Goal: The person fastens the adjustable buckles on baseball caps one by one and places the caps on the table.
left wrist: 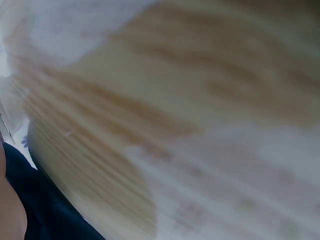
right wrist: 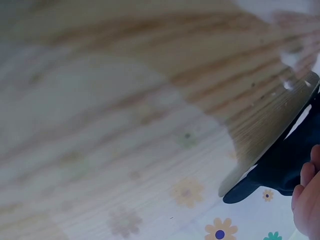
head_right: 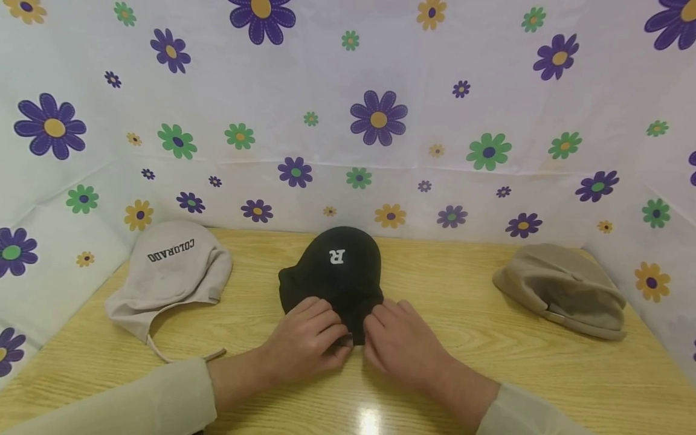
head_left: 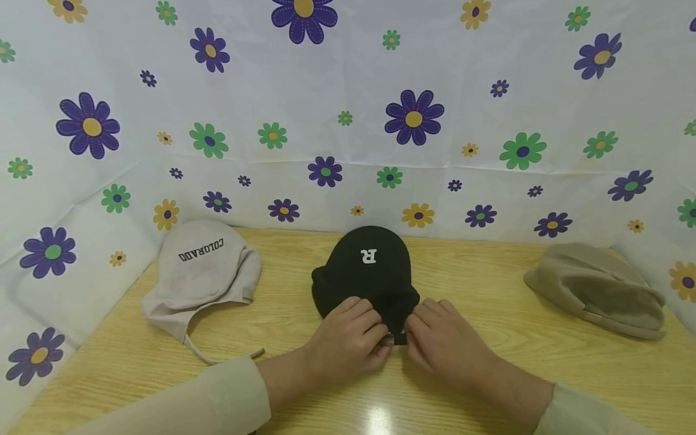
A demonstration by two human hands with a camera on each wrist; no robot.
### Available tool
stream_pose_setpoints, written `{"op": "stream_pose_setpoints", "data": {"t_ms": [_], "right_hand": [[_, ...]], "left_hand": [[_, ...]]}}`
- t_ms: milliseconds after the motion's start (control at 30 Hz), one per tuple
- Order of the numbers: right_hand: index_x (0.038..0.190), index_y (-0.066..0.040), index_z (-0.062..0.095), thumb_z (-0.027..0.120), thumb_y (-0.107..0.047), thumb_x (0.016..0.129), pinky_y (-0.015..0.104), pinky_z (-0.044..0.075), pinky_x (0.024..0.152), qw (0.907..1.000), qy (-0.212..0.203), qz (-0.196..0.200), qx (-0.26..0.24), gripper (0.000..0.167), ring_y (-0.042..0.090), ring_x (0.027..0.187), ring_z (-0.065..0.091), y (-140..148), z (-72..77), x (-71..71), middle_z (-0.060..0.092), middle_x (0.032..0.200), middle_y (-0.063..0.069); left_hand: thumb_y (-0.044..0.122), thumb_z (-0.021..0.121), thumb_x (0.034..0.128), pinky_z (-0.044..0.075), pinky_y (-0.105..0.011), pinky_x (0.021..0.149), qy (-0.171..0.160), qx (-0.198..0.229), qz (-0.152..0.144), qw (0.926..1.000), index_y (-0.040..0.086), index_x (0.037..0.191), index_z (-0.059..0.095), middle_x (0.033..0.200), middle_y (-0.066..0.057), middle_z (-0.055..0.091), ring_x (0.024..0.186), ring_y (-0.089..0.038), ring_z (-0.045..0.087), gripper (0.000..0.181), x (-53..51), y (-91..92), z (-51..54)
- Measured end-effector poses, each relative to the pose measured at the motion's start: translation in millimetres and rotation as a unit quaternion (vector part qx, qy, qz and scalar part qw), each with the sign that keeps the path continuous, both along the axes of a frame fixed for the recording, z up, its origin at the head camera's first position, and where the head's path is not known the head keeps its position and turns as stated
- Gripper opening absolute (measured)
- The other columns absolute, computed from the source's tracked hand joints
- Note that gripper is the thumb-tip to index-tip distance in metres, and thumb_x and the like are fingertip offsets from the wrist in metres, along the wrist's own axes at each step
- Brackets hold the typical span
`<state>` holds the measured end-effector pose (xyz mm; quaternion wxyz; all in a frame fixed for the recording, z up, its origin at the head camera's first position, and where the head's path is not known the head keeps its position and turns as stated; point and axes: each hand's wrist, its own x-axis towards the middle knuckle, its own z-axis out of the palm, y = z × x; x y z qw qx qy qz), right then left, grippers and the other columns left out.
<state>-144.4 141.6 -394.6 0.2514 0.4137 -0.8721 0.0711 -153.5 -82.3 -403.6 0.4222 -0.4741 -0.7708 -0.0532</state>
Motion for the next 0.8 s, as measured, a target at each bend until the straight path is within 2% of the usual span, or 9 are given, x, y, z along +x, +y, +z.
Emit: {"op": "stream_pose_setpoints", "data": {"t_ms": [67,200,300,467,800], "right_hand": [[0.089,-0.016,0.06,0.062,-0.021,0.087,0.028,0.036,0.072,0.9999,0.003,0.011,-0.008,0.006,0.012,0.08,0.045,-0.6,-0.4,-0.3,0.052,0.084,-0.006],[0.097,-0.017,0.063,0.068,-0.021,0.082,0.029,0.036,0.072,0.998,0.014,0.053,-0.031,0.017,0.013,0.082,0.046,-2.0,-1.3,-1.2,0.054,0.092,-0.005],[0.098,-0.018,0.064,0.072,-0.021,0.079,0.029,0.035,0.072,0.9964,0.012,0.075,-0.038,0.021,0.013,0.082,0.045,-2.3,-1.6,-1.1,0.053,0.093,-0.004],[0.095,-0.019,0.064,0.079,-0.023,0.077,0.028,0.035,0.073,0.9961,-0.001,0.077,-0.044,0.024,0.012,0.083,0.044,-2.4,-1.9,-0.4,0.052,0.094,-0.006],[0.095,-0.016,0.064,0.084,-0.022,0.073,0.029,0.036,0.072,0.9955,0.016,0.078,-0.052,0.03,0.013,0.082,0.047,-3.4,-1.2,-0.3,0.056,0.093,-0.006]], "left_hand": [[0.022,0.07,0.0773,0.047,-0.028,0.076,0.002,0.0,-0.003,1.0,0.014,0.073,0.069,0.073,0.005,0.061,0.073,-0.014,0.054,0.009,-0.5,-0.2,-0.4],[0.024,0.07,0.0794,0.046,-0.029,0.075,0.009,0.001,-0.004,1.0,0.014,0.071,0.068,0.072,0.004,0.061,0.072,-0.014,0.054,0.013,-0.9,-0.7,-1.8],[0.025,0.069,0.0814,0.045,-0.03,0.075,0.013,0.0,-0.001,0.9999,0.014,0.071,0.068,0.071,0.004,0.061,0.071,-0.014,0.054,0.015,-0.9,-1.0,-2.6],[0.026,0.068,0.0819,0.044,-0.03,0.075,0.019,-0.002,0.003,0.9998,0.014,0.071,0.068,0.071,0.004,0.061,0.071,-0.014,0.054,0.016,-0.7,-0.8,-2.7],[0.026,0.066,0.0838,0.045,-0.031,0.075,0.022,-0.002,0.006,0.9997,0.014,0.072,0.069,0.071,0.004,0.062,0.072,-0.015,0.055,0.017,-0.9,-0.7,-2.5]]}}
